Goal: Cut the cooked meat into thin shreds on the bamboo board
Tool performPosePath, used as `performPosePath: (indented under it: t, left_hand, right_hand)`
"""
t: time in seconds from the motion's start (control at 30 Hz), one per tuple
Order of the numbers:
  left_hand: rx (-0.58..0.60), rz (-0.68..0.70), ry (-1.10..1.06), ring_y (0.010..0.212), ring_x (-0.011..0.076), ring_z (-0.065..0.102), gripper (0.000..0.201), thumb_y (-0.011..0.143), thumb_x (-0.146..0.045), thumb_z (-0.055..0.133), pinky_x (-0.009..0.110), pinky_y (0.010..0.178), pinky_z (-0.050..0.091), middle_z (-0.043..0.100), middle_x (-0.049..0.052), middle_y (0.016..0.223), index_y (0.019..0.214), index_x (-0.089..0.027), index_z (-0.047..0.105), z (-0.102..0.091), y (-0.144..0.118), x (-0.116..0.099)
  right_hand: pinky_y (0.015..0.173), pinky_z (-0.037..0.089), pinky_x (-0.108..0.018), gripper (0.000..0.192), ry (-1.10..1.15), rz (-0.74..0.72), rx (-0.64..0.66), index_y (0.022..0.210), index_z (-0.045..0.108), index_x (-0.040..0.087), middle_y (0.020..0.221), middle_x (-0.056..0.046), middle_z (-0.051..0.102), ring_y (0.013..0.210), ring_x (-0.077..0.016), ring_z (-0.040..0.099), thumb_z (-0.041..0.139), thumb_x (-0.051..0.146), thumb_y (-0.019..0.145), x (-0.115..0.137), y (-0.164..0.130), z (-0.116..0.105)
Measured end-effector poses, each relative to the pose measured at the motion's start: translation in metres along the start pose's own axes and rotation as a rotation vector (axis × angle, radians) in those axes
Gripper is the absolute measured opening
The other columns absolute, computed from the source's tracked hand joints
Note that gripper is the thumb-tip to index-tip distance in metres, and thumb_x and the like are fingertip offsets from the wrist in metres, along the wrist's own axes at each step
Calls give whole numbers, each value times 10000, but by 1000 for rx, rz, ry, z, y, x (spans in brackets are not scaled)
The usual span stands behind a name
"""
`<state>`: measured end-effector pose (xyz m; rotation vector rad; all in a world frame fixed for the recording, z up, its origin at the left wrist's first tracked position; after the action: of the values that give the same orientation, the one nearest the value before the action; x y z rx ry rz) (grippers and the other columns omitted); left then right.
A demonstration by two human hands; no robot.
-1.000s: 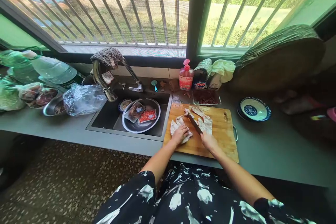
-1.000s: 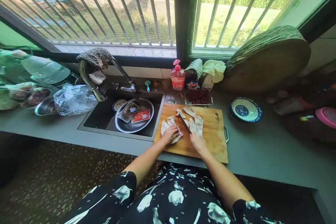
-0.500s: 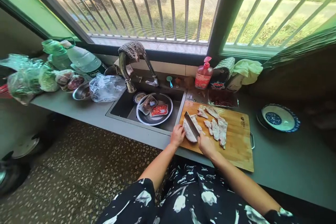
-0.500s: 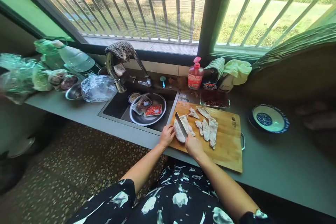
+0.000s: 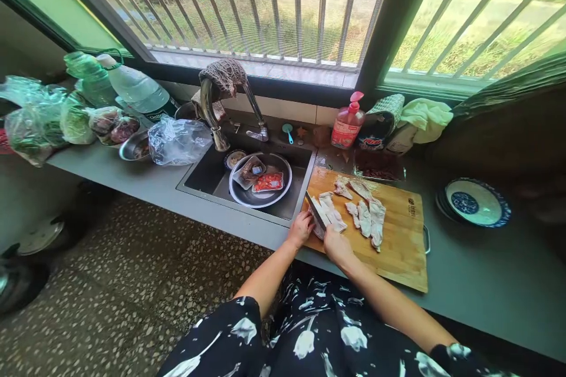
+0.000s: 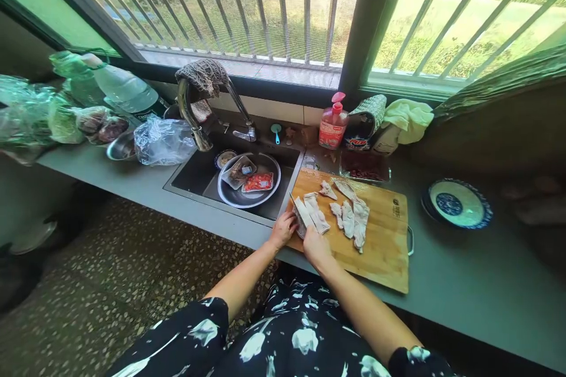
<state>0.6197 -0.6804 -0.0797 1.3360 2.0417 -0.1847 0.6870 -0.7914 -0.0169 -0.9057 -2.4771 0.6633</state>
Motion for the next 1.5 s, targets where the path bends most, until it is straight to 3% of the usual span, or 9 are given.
performPosePath:
  t: [0.3,0.6,0.8,0.9,1.0,1.1,1.27,1.37,1.5]
  left_hand:
    - [-30,-3,28,1008,195,484,144,788,-133,472,399,922,404,558,95,987,886,-129,578,4,-2,-8]
    - [-39,-2,-21,971,212,487,85,776,-160,509,416,855,441,552,96,933,815,-128,577,0,0,-5]
    - [-30,4,-38,1035,192,438,182,825,-163,422,357,876,426,524,75,1017,958,-146,544,-1,-5,-5]
    - [-27,-38,-18,1032,198,429,162,812,-158,446,373,866,425,503,66,1008,950,-159,531,-3,-8,-3]
    - [-34,-59,-2,1017,212,424,155,782,-161,503,398,868,414,494,78,992,935,-146,523,-5,-10,-5]
    - [-47,-95,29,1025,223,408,192,775,-172,519,409,879,399,490,88,1018,965,-147,513,-9,-11,-9]
    - [-18,-40,68,1063,230,389,184,795,-160,476,427,907,375,496,63,1060,965,-192,540,-11,-13,-18]
    - [11,52,44,1089,211,387,195,819,-149,432,411,941,361,510,42,1063,954,-210,559,-8,-15,-20]
    - [27,53,63,1090,241,397,194,804,-231,487,442,946,354,511,74,1060,980,-184,553,-6,-18,-19]
  right_hand:
    - [725,403,-310,315,23,-30,-21,1103,425,127,946,-154,595,881,-227,574,282,176,827,20,42,-17]
    - [727,395,-300,309,0,9,-61,1075,441,120,961,-159,588,877,-217,570,259,264,871,12,26,-14]
    - [704,382,-273,295,-41,16,-87,1081,436,101,948,-152,593,877,-213,570,286,254,879,43,67,-30]
    - [703,373,-250,285,-37,-7,-106,1070,444,105,973,-142,588,902,-204,560,327,275,873,41,78,-41]
    - [694,369,-239,298,-25,-9,-111,1075,439,115,955,-128,597,885,-194,567,321,306,880,22,68,-50]
    - [686,371,-253,331,-53,-4,-149,1107,416,114,908,-130,607,841,-200,580,282,321,888,1,37,-50]
    - [662,384,-285,322,-110,34,-26,1124,410,145,879,-130,614,795,-222,592,318,324,873,-16,-15,-17]
    - [673,388,-297,313,-81,80,5,1118,410,143,879,-137,612,806,-226,594,297,313,881,-17,-24,-3]
    - [667,397,-305,306,-53,100,-1,1109,403,147,869,-137,612,803,-233,598,294,317,879,-21,-25,4]
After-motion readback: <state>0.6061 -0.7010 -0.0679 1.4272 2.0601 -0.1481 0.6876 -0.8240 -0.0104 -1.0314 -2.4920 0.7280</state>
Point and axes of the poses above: each hand's wrist, its own y-axis towards the middle knuckle, its own z-axis out of the palm, x = y × z, the point moved 5 cm from there along y, towards the middle knuckle
